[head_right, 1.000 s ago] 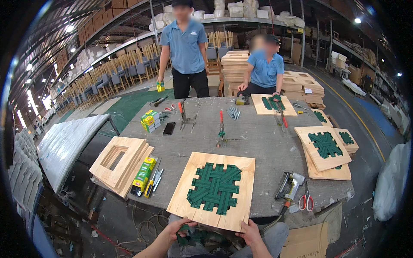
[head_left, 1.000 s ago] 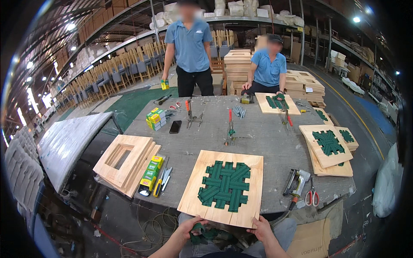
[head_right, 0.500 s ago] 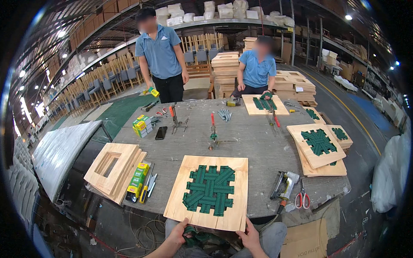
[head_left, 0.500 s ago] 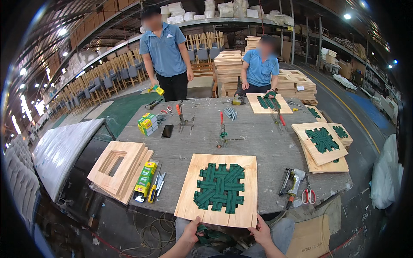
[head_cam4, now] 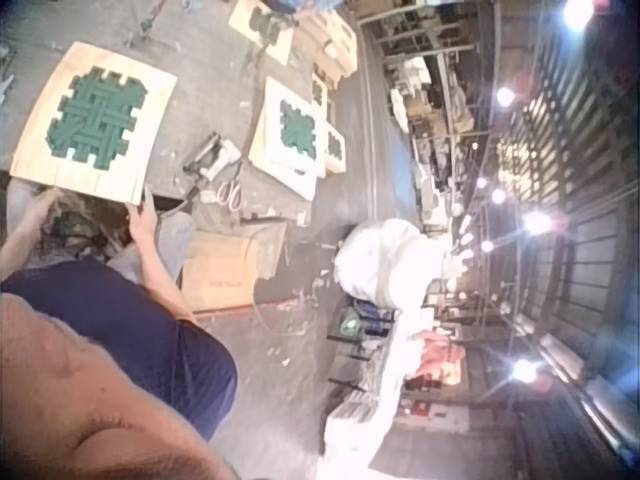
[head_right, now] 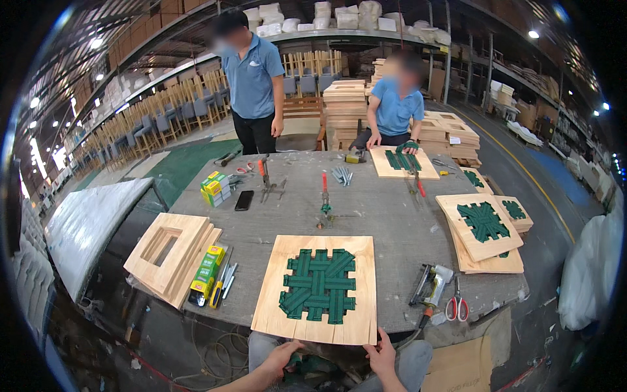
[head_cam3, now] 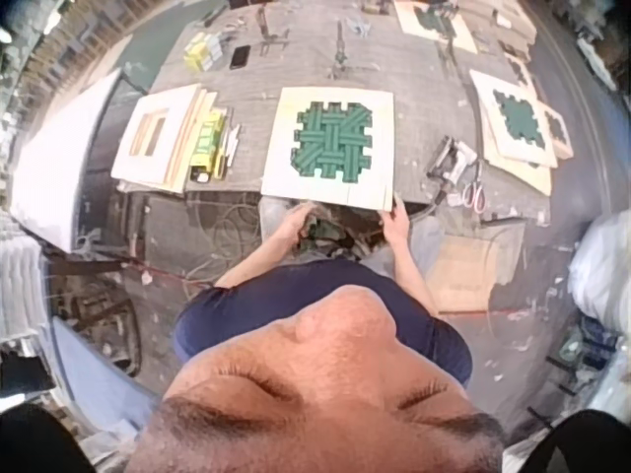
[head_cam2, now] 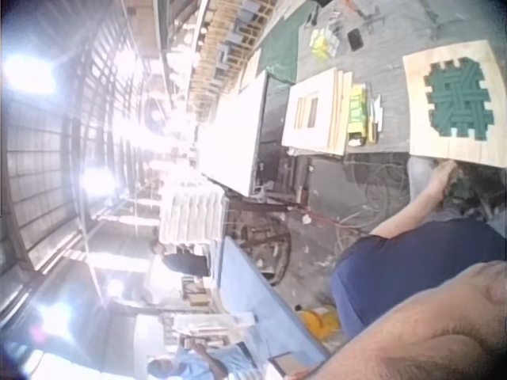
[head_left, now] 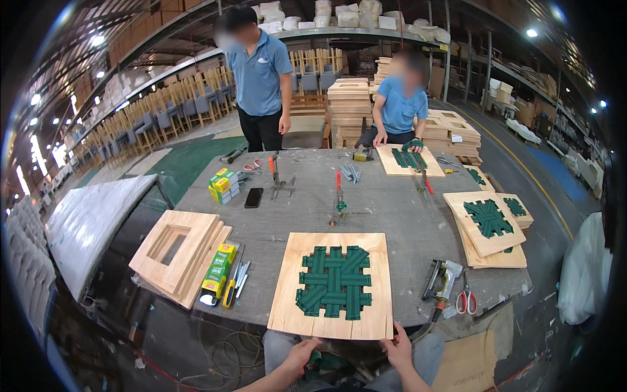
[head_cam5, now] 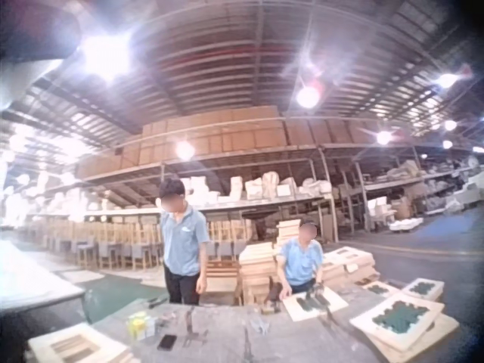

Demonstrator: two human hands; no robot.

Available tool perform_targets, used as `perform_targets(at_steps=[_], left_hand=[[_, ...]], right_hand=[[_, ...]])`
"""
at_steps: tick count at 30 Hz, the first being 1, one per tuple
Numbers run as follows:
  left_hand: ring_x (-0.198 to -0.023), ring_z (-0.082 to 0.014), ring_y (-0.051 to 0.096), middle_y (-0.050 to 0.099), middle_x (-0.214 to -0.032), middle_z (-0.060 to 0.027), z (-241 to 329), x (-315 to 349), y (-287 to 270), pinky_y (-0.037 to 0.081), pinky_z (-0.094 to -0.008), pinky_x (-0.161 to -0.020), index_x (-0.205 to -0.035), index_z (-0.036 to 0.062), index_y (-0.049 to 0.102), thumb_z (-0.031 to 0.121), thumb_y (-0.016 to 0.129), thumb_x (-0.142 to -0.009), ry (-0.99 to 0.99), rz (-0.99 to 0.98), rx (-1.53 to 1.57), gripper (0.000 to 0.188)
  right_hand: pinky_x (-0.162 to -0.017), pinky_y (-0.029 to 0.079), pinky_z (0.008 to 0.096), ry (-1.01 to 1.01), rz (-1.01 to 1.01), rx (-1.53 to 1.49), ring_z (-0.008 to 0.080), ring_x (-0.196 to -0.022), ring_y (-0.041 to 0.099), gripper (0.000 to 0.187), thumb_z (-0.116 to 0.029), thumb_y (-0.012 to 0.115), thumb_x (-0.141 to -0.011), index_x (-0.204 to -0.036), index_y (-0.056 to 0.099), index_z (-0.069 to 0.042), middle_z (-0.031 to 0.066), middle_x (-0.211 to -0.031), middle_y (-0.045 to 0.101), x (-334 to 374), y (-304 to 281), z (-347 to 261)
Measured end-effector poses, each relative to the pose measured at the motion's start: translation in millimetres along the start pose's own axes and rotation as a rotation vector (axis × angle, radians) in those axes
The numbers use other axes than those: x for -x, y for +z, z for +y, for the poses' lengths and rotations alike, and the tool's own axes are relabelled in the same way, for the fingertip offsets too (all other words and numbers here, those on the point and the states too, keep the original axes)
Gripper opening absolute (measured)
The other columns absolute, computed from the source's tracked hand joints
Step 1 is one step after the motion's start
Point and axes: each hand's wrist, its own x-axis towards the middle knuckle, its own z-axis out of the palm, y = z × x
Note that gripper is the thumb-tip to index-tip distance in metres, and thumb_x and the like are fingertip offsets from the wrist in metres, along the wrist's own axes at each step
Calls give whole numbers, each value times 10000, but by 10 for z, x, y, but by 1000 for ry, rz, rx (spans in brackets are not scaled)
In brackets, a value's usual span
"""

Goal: The person weaves green plastic strips into a wooden frame to create a basket base. They interlace the strips in a crisscross pattern and use a nail gun to secure the ends of the strips to the frame.

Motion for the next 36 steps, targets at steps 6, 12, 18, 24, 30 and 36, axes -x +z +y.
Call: perform_targets(at_steps=[6, 12, 18, 24, 30, 36], left_hand=[[-721, -55, 529, 562, -750, 39, 777, 391, 98, 431, -250, -636, -1173, 89, 735, 317, 594, -1053, 432, 90, 70, 293], [-717, -278, 707, 736, -859, -147, 1774, -438, -103, 533, -376, -652, -1061, 77, 725, 282, 580, -1027, 1167, 608, -636, 254], [-705, -321, 694, 699, -791, -91, 1571, -1071, -306, 548, -457, -623, -1120, 149, 675, 258, 600, -976, 1204, 574, -1374, 195], [-645, -278, 672, 670, -766, -64, 1540, -1200, -293, 521, -438, -588, -1154, 146, 682, 225, 613, -954, 1252, 512, -1418, 226], [-600, -253, 649, 634, -710, -40, 1603, -1254, -327, 506, -404, -553, -1132, 141, 701, 195, 644, -925, 1288, 439, -1357, 222], [-541, -231, 618, 591, -684, -23, 1648, -1314, -353, 475, -386, -532, -1149, 143, 687, 218, 680, -907, 1211, 411, -1359, 253]], right_hand=[[-658, 551, 308, -144, 199, 394, 153, -763, 641, 731, -118, 786, -875, -1508, 435, -17, 94, -954, 650, 73, -122, -27], [-712, 492, 290, -441, 296, 430, 143, -784, 572, 437, -141, 678, -948, -1358, 605, -10, 64, -931, 626, -526, -225, -803], [-812, 512, 338, -579, 32, 525, 227, -888, 660, 316, -178, 584, -1024, -1289, 651, -20, 134, -1017, 691, -1462, 341, -1808], [-991, 489, 418, -823, -70, 589, 353, -1153, 652, 334, -250, 553, -1049, -1282, 659, -36, 194, -1209, 697, -2971, 1117, -2672], [-1070, 445, 456, -908, -47, 759, 384, -1285, 562, 484, -381, 474, -1070, -1429, 554, -66, 220, -1378, 592, -4531, 2112, -3082], [-1140, 383, 531, -643, -39, 1076, 423, -1377, 475, 621, -523, 393, -1065, -1554, 416, -141, 189, -1514, 480, -5380, 2668, -3136]])
